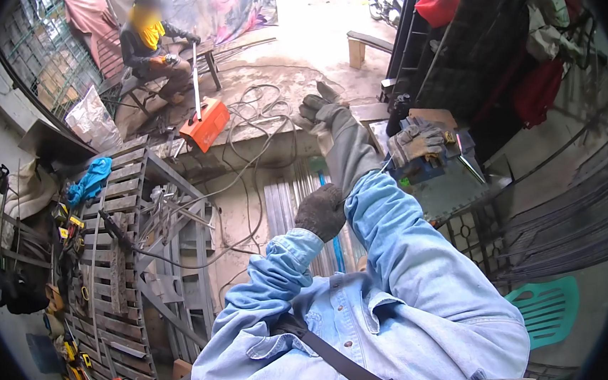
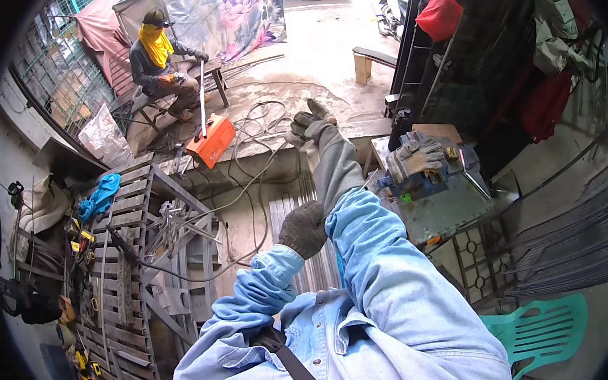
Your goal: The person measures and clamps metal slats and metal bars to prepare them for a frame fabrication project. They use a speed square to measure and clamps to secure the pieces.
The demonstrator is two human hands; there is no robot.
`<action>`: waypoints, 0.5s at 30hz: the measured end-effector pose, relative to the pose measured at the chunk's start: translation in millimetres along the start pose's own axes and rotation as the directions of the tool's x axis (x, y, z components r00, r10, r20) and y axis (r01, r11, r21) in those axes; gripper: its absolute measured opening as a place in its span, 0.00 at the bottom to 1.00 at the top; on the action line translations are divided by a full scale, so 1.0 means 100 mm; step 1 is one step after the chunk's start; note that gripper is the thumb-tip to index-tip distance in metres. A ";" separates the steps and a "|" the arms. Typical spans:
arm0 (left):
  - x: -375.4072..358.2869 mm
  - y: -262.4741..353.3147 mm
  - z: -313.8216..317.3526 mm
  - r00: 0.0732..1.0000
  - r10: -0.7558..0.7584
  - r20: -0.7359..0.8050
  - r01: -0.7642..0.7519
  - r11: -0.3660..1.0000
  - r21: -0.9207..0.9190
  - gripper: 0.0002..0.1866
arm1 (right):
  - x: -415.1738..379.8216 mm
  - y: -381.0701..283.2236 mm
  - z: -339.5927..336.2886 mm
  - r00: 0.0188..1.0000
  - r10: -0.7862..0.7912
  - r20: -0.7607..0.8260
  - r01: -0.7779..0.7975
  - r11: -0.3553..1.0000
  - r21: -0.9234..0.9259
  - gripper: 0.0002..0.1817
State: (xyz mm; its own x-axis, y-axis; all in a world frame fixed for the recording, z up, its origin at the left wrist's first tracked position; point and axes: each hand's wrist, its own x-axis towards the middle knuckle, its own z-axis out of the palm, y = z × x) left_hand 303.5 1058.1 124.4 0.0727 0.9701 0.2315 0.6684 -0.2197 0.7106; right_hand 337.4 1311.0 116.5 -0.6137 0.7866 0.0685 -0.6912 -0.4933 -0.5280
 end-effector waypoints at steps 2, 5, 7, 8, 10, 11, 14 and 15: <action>0.06 0.00 -0.05 0.997 0.074 0.023 -0.074 0.997 0.022 0.16 | -0.03 -0.03 0.04 1.000 -0.013 -0.016 0.013 1.000 -0.015 0.06; 0.05 0.02 0.00 0.995 0.101 0.022 -0.100 0.994 -0.041 0.16 | -0.05 -0.07 0.04 0.999 -0.036 -0.040 0.035 0.999 -0.018 0.06; 0.04 0.03 -0.01 0.990 0.140 0.023 -0.138 0.988 -0.068 0.16 | -0.08 -0.12 0.05 0.997 -0.062 -0.052 0.061 0.998 -0.013 0.06; 0.05 0.04 -0.03 0.993 0.067 0.094 -0.062 0.997 -0.048 0.17 | -0.12 -0.15 0.06 0.995 -0.074 -0.060 0.073 0.997 -0.016 0.06; 0.04 0.01 -0.02 0.988 -0.009 0.154 0.016 0.999 -0.049 0.17 | -0.16 -0.16 0.05 0.993 -0.091 -0.074 0.090 0.996 -0.019 0.06; 0.02 -0.01 0.01 0.987 -0.005 0.158 0.013 0.999 -0.047 0.17 | -0.19 -0.16 0.05 0.992 -0.095 -0.080 0.094 0.995 -0.019 0.06; -0.01 -0.03 -0.02 0.985 0.018 0.171 0.003 0.993 -0.121 0.16 | -0.30 -0.13 -0.01 0.989 -0.104 -0.105 0.103 0.995 -0.017 0.07; -0.03 -0.01 -0.02 0.985 0.012 0.172 0.009 0.993 -0.121 0.16 | -0.36 -0.13 -0.04 0.988 -0.108 -0.115 0.108 0.994 -0.009 0.07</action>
State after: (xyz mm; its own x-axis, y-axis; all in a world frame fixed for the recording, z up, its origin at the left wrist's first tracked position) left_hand 301.6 1055.5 124.5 0.2074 0.9706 0.1224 0.5743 -0.2221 0.7879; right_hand 369.6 1290.9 117.3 -0.4878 0.8725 0.0276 -0.7497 -0.4025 -0.5253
